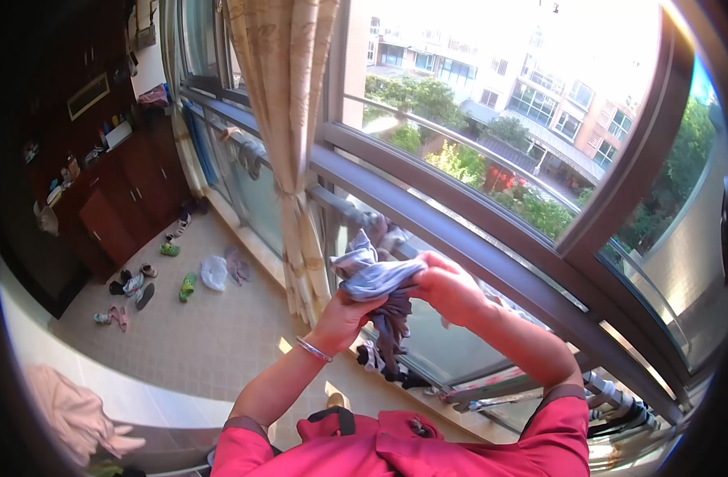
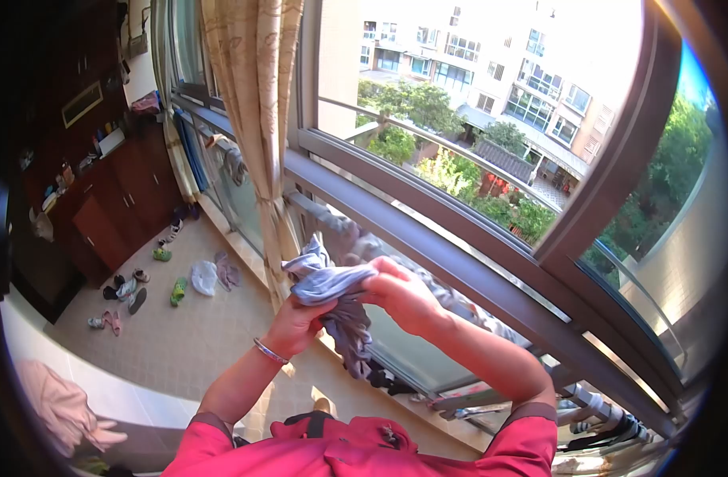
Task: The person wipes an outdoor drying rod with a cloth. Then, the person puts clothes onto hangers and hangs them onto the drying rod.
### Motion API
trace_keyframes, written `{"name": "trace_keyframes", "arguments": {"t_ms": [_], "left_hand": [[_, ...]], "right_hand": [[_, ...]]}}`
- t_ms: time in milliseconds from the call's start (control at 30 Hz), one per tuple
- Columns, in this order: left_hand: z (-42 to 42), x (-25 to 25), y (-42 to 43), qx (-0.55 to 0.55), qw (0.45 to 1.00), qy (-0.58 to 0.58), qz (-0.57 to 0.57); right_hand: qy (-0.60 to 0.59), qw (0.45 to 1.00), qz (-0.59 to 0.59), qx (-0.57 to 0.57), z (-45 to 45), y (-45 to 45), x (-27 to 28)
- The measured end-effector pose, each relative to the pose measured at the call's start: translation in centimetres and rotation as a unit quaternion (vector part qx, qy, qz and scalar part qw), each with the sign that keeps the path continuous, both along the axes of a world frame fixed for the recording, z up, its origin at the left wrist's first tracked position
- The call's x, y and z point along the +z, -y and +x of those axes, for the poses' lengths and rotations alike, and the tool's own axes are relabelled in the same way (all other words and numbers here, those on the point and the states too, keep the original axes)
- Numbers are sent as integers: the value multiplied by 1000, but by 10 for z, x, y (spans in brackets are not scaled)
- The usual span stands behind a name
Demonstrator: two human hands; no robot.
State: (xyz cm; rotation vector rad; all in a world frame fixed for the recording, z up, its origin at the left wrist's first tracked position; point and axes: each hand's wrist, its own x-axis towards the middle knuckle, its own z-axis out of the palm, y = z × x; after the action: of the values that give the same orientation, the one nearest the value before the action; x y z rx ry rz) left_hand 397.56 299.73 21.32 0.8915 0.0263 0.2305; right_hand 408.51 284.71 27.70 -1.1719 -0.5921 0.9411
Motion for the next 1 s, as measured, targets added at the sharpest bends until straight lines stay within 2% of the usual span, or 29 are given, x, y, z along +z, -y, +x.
{"name": "trace_keyframes", "arguments": {"t_ms": [33, 67, 100, 167, 200, 233, 267, 300, 367, 400, 433, 467, 500, 533, 567, 633, 700, 800, 833, 900, 967, 1000], "left_hand": [[4, 4, -16, -5, 1000, 1, -5], [8, 13, -30, -23, 999, 11, -22], [12, 19, -40, -41, 998, 17, -43], [21, 24, -57, -58, 996, -6, -60], [26, 24, -61, -57, 996, -15, -66], [30, 26, -65, -54, 996, -22, -71], [33, 31, -72, -72, 994, -18, -84], [38, 31, -78, -72, 994, -13, -83], [48, 35, -90, -67, 991, -2, -117], [53, 37, -97, -55, 992, 16, -110], [56, 37, -104, -52, 992, 19, -109], [58, 37, -112, -66, 989, 17, -130], [61, 35, -120, -80, 986, 15, -149], [63, 32, -126, -62, 987, -1, -149], [67, 31, -133, -64, 985, 10, -159], [74, 36, -144, -27, 990, -13, -139], [86, 40, -153, -12, 990, 3, -140], [109, 43, -174, 8, 995, -7, -103], [117, 46, -179, 9, 995, 4, -96], [127, 53, -182, 24, 996, 18, -85], [139, 59, -185, 43, 996, 12, -82], [143, 58, -186, 43, 995, 17, -83]], "right_hand": [[-91, 992, 90, -2, 7, -20, -1], [-109, 988, 109, -25, 10, -38, 6], [-108, 983, 145, 41, 17, -58, 14], [-117, 987, 62, -89, 9, -89, 45], [-116, 987, 63, -91, 21, -97, 39], [23, 998, 15, -50, 40, -104, 29], [163, 986, -34, -8, 49, -114, 32], [168, 985, -33, -8, 55, -125, 33], [26, 991, 10, -134, 68, -154, 49], [-77, 978, 29, -193, 67, -164, 82], [-12, 974, 105, -198, 89, -171, 92], [21, 976, 133, -174, 117, -175, 108], [86, 975, 79, -188, 140, -181, 128], [82, 975, 29, -202, 156, -188, 141], [93, 980, -19, -176, 191, -193, 140], [217, 949, -137, -184, 249, -204, 128], [128, 961, -166, -182, 322, -213, 104], [167, 951, -202, -166, 366, -233, 91], [173, 940, -236, -179, 386, -248, 78], [266, 913, -258, -170, 408, -271, 54], [450, 821, -316, -153, 427, -304, 34], [485, 805, -326, -106, 438, -321, 18]]}}
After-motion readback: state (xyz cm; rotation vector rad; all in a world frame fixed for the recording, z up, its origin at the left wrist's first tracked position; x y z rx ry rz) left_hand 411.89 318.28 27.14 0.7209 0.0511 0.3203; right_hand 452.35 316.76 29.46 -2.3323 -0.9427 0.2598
